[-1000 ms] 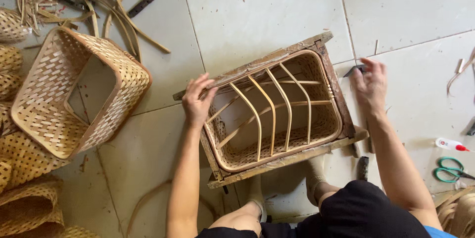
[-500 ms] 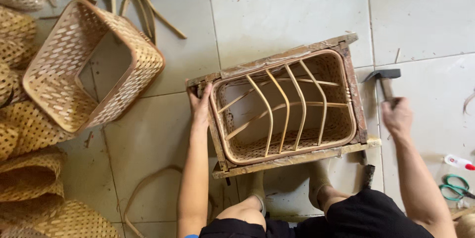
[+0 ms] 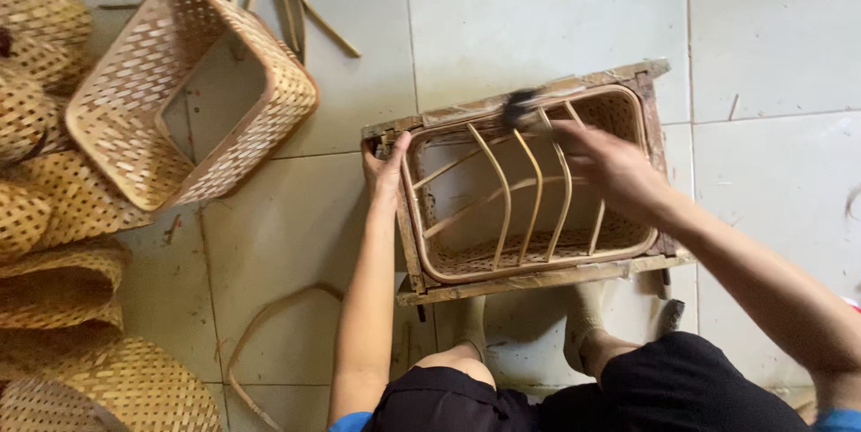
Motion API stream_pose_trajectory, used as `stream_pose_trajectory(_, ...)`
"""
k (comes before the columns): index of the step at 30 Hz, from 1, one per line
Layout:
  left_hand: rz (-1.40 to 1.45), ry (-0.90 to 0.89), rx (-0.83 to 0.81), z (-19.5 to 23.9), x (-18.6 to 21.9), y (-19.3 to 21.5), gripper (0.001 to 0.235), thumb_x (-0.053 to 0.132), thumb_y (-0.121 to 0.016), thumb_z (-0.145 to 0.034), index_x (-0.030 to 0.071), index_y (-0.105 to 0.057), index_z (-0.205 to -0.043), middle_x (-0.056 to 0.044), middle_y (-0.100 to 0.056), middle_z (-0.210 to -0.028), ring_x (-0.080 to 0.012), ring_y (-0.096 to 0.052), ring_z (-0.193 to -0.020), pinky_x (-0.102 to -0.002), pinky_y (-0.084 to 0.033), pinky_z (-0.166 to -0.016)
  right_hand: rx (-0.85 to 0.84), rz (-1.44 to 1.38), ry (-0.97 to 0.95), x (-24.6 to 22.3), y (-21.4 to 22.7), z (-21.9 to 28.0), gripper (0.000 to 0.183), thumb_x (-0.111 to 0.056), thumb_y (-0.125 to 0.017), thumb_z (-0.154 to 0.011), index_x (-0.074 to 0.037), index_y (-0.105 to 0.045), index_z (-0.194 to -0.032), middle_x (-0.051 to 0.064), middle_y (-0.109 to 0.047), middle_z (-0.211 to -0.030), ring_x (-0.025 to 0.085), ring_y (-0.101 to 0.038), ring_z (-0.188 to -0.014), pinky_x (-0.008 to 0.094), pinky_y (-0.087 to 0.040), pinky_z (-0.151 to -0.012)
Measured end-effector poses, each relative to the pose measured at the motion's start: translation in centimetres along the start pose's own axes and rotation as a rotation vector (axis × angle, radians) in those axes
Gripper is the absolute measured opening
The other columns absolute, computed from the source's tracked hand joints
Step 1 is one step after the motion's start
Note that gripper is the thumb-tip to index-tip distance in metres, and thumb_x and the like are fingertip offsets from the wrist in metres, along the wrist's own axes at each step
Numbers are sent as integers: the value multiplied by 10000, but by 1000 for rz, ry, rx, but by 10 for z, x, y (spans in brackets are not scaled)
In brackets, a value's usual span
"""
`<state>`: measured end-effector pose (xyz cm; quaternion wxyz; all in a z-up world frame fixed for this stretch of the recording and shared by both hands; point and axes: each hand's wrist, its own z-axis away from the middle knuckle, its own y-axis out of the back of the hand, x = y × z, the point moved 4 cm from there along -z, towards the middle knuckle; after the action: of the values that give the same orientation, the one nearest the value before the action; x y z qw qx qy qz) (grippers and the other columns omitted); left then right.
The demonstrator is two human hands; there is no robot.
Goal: The person assembles a rectangular woven basket frame by inserting thin wooden strips into a wooden jig. They use a hammer to tap the strips into place, apply glue to joints, and trim excess material with scissors. The person repeatedly adjusts and secures the strips to form the basket's structure.
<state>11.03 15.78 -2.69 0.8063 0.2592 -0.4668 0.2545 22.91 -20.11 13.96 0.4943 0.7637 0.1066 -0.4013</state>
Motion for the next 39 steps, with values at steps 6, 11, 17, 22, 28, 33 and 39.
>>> stream_pose_trajectory(6,55,-85,35,6,3,-1,1210,661,-881,-584,39,-401,-1504,-181,-531,-1468,-313,-499,-1369,-440,-399,-1144,-57,313,-74,-30,-54,-76,617,-147,-504,-1068,-148,-251,-1631,197,-653,-1070,168,-512,-508,293,-445,-343)
stream_pose_trajectory(11,-50,-62,53,3,10,1,1224,700,-846,-593,52,-387,-1524,-185,-503,-1501,-329,-454,-1409,-484,-367,-1176,-249,540,-117,-18,-62,-87,694,-82,-480,-1029,-148,-212,-1665,175,-626,-960,150,-473,-446,259,-404,-293)
stream_pose_trajectory(17,-113,33,61,2,-6,3,1354,732,-847,-585,54,-220,-1575,-221,-296,-1605,-373,-294,-1489,-560,-276,-1189,-96,328,-72,-16,-62,-70,627,-180,-506,-1075,-189,-218,-1632,144,-597,-898,155,-438,-484,310,-379,-317)
stream_pose_trajectory(22,-87,36,49,9,11,3,1424,752,-810,-537,53,-186,-1610,-230,-299,-1624,-369,-295,-1509,-540,-281,-1212,-217,451,-111,-10,-55,-72,660,-161,-473,-1059,-228,-180,-1647,157,-585,-890,148,-437,-429,299,-400,-285)
stream_pose_trajectory(28,-75,-55,70,11,5,3,1367,734,-849,-587,-3,-270,-1582,-239,-344,-1624,-368,-335,-1509,-522,-297,-1243,-81,418,-156,-6,-35,-51,662,-133,-474,-1053,-196,-206,-1655,161,-597,-928,148,-444,-440,290,-416,-284)
stream_pose_trajectory(33,-77,-96,95,4,6,3,1285,681,-866,-611,-1,-321,-1555,-231,-396,-1580,-358,-369,-1474,-488,-324,-1206,-86,427,-189,-10,-20,-50,585,-207,-513,-1105,-245,-287,-1643,112,-576,-832,188,-484,-502,328,-446,-360)
stream_pose_trajectory(39,-12,-118,62,9,15,2,1221,684,-857,-591,-5,-428,-1504,-214,-521,-1522,-342,-482,-1425,-477,-387,-1202,-40,389,-173,-13,-10,-40,604,-130,-532,-1076,-210,-300,-1629,128,-651,-1077,180,-527,-533,333,-441,-354)
